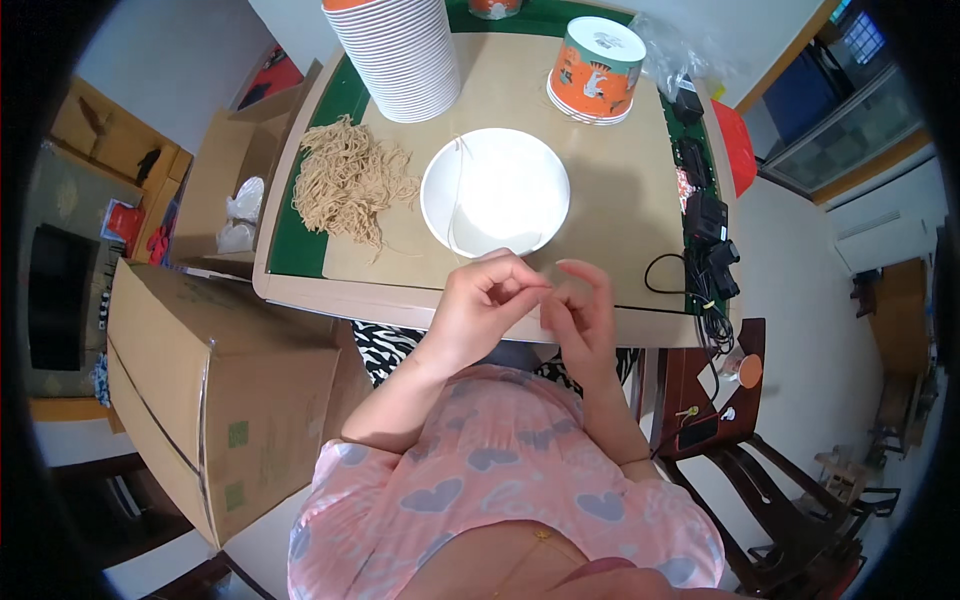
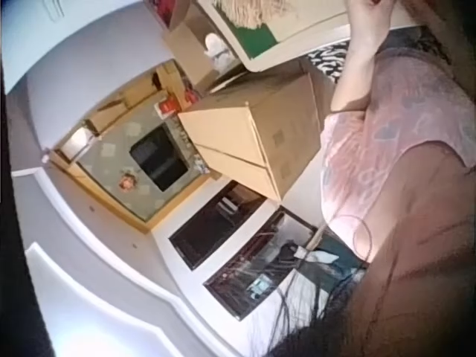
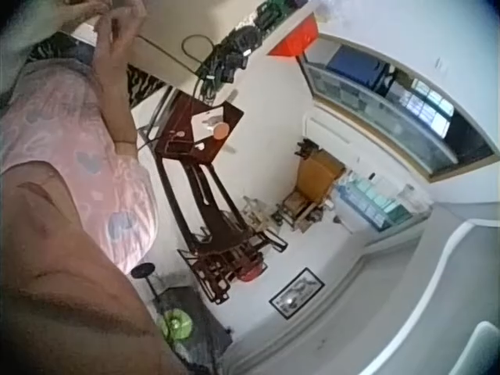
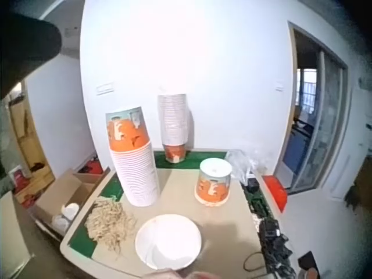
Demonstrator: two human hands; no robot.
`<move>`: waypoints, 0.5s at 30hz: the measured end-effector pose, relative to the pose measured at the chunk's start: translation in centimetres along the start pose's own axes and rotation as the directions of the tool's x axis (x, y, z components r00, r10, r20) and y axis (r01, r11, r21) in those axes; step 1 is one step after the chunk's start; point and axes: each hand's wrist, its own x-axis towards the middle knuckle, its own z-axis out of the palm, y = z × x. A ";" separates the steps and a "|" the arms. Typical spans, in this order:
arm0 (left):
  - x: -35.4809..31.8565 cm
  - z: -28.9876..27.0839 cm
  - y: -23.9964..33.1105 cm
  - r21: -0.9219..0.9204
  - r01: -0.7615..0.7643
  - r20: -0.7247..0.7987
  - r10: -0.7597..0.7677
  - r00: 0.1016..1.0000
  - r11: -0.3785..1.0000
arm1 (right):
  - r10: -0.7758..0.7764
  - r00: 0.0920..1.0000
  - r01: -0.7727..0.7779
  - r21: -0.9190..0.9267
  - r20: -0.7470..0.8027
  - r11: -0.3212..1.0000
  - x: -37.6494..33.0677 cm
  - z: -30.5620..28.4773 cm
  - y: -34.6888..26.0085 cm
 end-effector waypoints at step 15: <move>5.7 -2.2 0.1 0.710 -0.054 0.068 0.008 0.998 0.702 | 0.051 0.976 -0.116 -0.307 -0.211 0.945 3.0 -1.8 4.7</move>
